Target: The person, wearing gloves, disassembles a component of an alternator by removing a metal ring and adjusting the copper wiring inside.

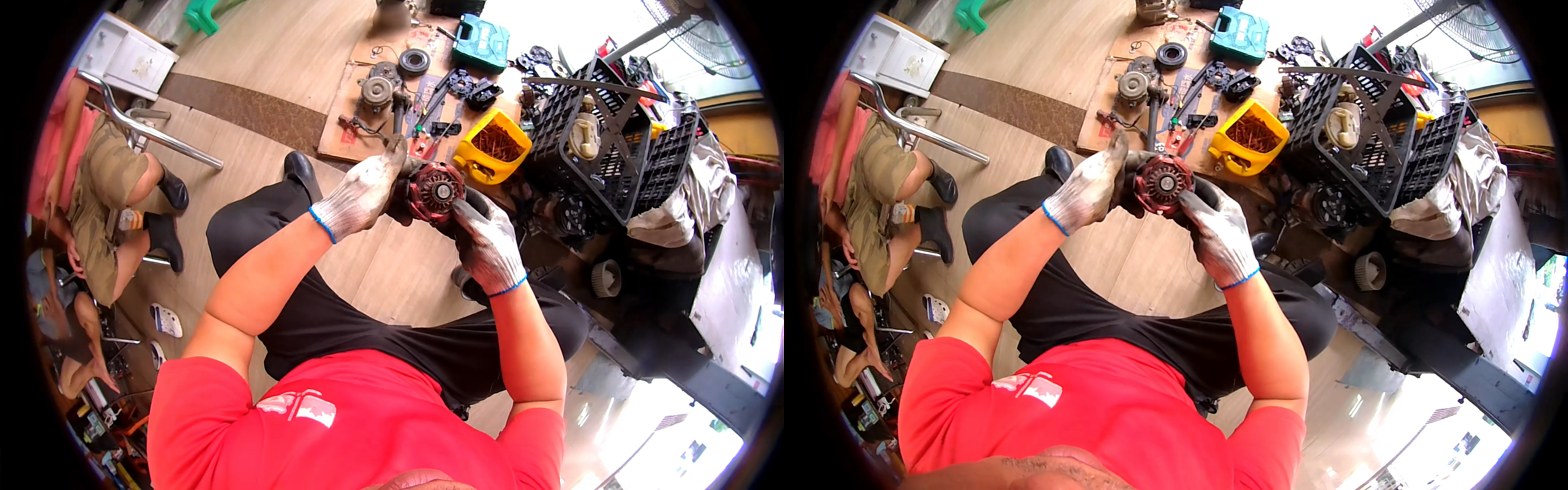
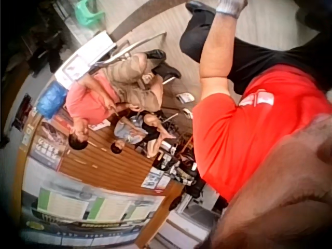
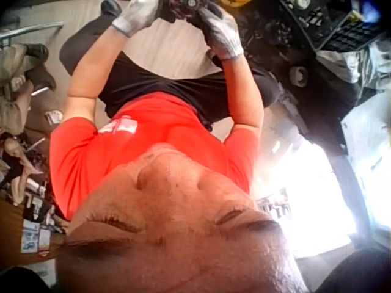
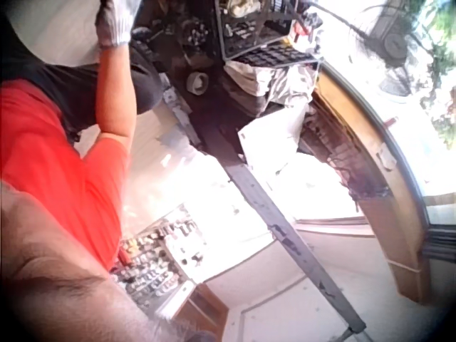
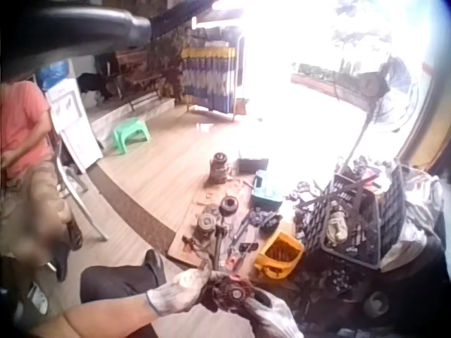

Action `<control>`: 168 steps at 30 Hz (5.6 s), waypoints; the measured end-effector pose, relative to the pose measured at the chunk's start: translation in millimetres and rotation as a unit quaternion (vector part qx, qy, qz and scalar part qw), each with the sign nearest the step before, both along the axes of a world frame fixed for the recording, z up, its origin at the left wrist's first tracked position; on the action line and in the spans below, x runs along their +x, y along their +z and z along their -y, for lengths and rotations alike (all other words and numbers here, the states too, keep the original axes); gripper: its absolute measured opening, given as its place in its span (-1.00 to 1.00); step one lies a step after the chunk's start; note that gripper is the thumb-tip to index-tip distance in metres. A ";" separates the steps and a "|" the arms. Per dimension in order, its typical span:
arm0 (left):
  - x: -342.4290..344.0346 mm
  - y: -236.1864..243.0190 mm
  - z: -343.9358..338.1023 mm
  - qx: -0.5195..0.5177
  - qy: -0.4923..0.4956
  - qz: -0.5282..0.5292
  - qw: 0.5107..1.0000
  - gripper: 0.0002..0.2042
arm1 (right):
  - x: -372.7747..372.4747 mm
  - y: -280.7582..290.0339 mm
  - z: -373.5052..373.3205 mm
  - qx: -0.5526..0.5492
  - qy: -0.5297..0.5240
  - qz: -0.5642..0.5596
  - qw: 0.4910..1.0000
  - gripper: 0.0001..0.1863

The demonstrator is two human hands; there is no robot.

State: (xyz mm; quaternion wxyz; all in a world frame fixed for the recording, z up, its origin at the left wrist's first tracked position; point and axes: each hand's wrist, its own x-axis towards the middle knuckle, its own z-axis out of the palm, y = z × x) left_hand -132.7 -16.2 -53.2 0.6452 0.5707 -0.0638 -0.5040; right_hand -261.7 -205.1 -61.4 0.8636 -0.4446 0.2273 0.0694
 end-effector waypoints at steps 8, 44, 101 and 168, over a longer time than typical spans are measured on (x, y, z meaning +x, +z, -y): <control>3.6 -22.3 -6.0 0.027 -0.033 0.093 0.995 -0.05 | -3.2 -5.3 1.5 0.039 0.006 0.006 0.999 -0.51; -19.7 -5.0 -10.5 -0.063 0.072 0.037 0.995 -0.38 | 5.1 25.8 -29.1 -0.076 0.001 0.093 0.993 -0.62; -9.1 -35.3 6.7 -0.372 0.012 -0.291 0.881 -0.03 | -26.9 39.7 -49.3 -0.392 0.106 0.186 0.895 -0.61; -15.9 33.8 4.4 0.087 -0.116 0.347 0.926 -0.19 | -20.6 27.1 -15.3 -0.169 0.036 0.027 0.985 -0.62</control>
